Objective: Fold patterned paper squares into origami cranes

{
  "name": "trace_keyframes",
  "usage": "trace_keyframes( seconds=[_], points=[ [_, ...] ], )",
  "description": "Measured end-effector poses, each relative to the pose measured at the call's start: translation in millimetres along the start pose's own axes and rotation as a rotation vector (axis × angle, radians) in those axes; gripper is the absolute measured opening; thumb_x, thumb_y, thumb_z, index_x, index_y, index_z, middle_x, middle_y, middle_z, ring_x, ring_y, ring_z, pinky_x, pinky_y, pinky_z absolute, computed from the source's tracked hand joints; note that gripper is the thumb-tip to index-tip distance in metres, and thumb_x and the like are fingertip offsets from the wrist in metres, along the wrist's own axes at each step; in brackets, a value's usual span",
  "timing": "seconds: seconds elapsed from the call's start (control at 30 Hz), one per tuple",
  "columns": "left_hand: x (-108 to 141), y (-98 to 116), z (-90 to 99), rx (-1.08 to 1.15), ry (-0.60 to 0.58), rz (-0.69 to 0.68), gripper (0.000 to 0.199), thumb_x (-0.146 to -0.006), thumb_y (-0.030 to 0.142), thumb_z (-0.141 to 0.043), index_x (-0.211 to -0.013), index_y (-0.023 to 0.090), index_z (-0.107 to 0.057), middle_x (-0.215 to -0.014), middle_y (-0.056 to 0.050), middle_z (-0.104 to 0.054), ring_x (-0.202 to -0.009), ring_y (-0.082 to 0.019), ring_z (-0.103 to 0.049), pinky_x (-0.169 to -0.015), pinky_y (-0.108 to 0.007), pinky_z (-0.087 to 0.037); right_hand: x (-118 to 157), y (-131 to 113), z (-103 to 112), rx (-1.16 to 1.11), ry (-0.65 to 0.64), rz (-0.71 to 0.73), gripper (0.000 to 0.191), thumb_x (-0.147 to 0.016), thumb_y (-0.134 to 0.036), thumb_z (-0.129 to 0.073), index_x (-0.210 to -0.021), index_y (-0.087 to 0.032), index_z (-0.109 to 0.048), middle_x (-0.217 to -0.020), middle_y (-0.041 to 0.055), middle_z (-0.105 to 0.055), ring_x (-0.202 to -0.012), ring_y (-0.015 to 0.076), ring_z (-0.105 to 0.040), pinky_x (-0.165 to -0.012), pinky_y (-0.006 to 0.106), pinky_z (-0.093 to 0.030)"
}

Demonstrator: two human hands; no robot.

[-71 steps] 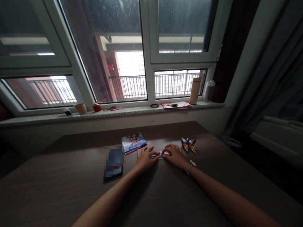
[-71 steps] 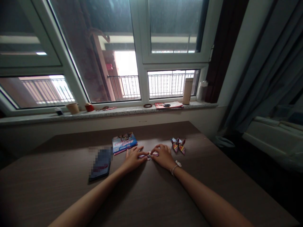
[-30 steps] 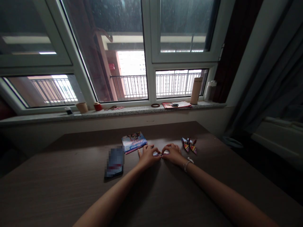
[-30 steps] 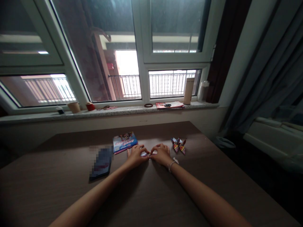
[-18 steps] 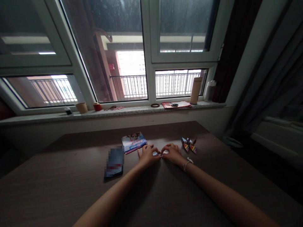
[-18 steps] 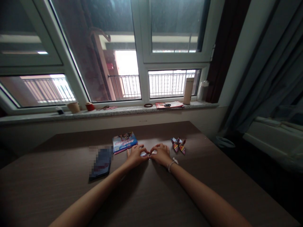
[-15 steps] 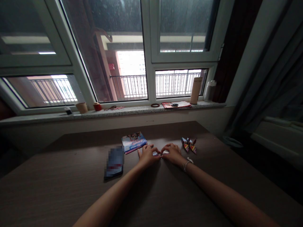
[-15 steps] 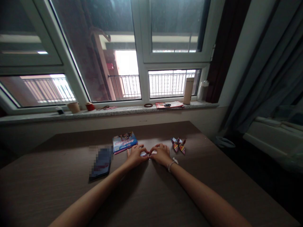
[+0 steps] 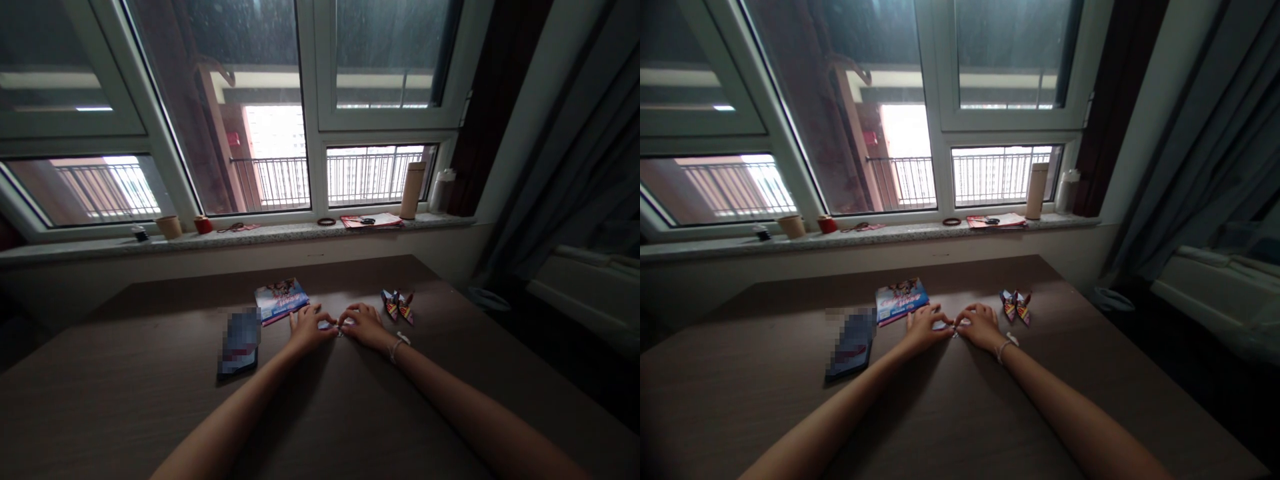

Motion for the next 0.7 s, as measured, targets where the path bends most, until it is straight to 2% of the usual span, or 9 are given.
trace_keyframes(
  seconds=[0.3,0.47,0.7],
  points=[
    [1.0,0.8,-0.8,-0.001,0.044,-0.012,0.027,-0.080,0.053,-0.066,-0.101,0.036,-0.072,-0.145,-0.003,-0.047,-0.138,-0.032,-0.030,-0.111,-0.065,-0.008,-1.1,1.2,-1.2,0.015,-0.001,-0.008,0.019,-0.081,-0.045,-0.067,-0.098,-0.037,-0.071,-0.125,-0.0004,-0.053,-0.124,0.0247,-0.039,-0.107,0.041,-0.024],
    [-0.6,2.4,-1.3,-0.007,0.018,0.005,0.028,-0.079,0.052,-0.066,-0.102,0.035,-0.071,-0.145,-0.004,-0.046,-0.138,-0.035,-0.029,-0.109,-0.069,-0.007,-2.5,0.4,-0.6,0.005,0.007,-0.034,0.018,-0.078,-0.043,-0.070,-0.095,-0.037,-0.072,-0.124,-0.0001,-0.054,-0.123,0.0255,-0.039,-0.107,0.040,-0.023],
    [0.3,5.1,4.4,-0.012,-0.037,-0.005,0.026,-0.080,0.048,-0.067,-0.103,0.037,-0.070,-0.147,-0.002,-0.045,-0.138,-0.033,-0.031,-0.111,-0.065,-0.012,-4.1,0.2,0.8,-0.015,-0.001,-0.034,0.019,-0.075,-0.037,-0.073,-0.094,-0.036,-0.073,-0.122,-0.0004,-0.055,-0.122,0.0255,-0.040,-0.105,0.039,-0.023]
  ],
)
Point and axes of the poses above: each hand's wrist, its own x-axis away from the middle knuckle, its own z-axis out of the back of the hand, y = z × x, the point moved 8 cm from there along -x, towards the middle knuckle
